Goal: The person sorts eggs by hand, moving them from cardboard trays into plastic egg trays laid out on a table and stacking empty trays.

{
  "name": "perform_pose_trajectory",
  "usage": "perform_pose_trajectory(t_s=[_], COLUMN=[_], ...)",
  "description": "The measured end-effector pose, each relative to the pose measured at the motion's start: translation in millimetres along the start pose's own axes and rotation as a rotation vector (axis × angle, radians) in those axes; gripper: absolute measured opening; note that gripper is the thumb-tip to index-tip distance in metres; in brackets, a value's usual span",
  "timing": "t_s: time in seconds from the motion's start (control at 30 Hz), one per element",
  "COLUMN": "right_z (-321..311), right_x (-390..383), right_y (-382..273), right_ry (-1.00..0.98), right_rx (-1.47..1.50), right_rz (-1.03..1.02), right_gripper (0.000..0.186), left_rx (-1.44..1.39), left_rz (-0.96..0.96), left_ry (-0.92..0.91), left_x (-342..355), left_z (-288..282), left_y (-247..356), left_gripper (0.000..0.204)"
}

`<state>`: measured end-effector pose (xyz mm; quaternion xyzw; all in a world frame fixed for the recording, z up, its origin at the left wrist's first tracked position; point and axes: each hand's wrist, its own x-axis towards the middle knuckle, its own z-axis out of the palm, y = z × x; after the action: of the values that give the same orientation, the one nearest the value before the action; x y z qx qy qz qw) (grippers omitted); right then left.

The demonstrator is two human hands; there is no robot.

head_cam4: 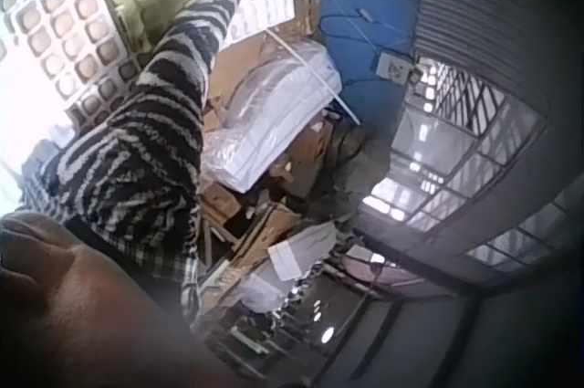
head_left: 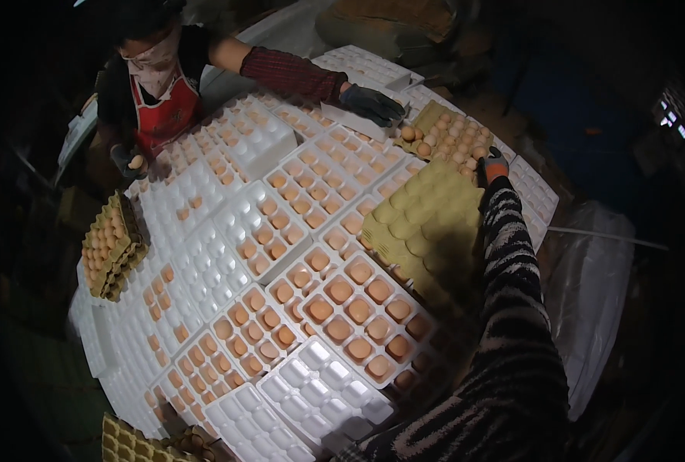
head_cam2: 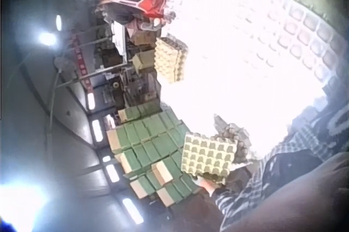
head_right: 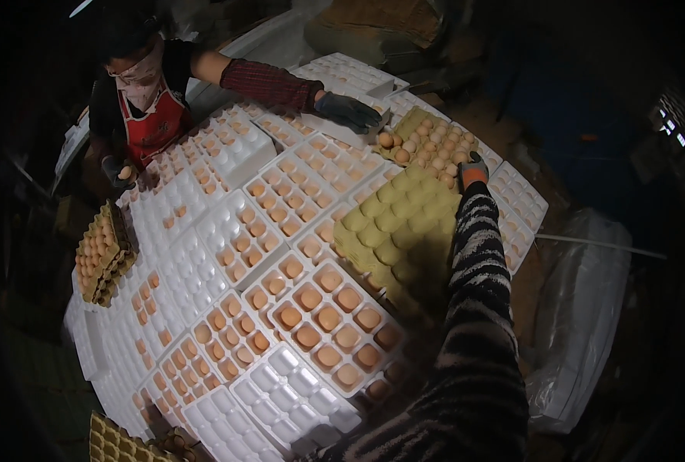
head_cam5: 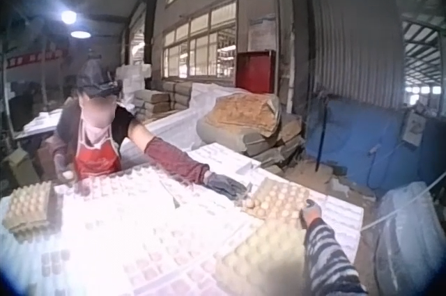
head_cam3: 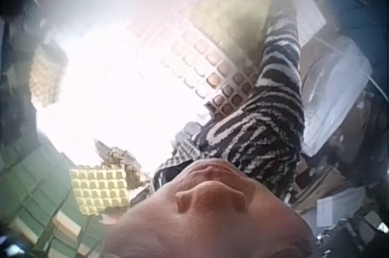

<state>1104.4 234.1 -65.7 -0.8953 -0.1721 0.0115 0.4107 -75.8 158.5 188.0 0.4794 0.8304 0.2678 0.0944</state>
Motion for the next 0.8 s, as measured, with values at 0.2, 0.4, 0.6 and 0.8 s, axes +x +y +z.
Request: perform_pose_trajectory(t_s=[0.2,0.4,0.6,0.8], right_z=[29.9,-32.7,-64.8,-61.1], right_x=[-6.7,-260.3,-451.7,-531.9], right_y=[-48.3,-258.9,-298.0,-235.2], right_ry=[0.140,-0.654,-1.179,-0.825], right_rx=[0.224,0.625,0.506,0.285], right_rz=[-0.295,-0.686,-0.931,-0.901], right_gripper=[0.055,0.056,0.087,0.086], left_rx=[-0.311,-0.442,-0.622,-1.076], left_rz=[-0.095,-0.013,0.474,0.415], left_ry=[0.048,0.047,-0.041,-0.343], left_x=[26.1,38.4,-14.6,-64.1], left_z=[32.1,123.0,202.8,253.3], left_y=[-7.2,67.0,167.9,225.8], left_gripper=[0.049,0.044,0.043,0.046])
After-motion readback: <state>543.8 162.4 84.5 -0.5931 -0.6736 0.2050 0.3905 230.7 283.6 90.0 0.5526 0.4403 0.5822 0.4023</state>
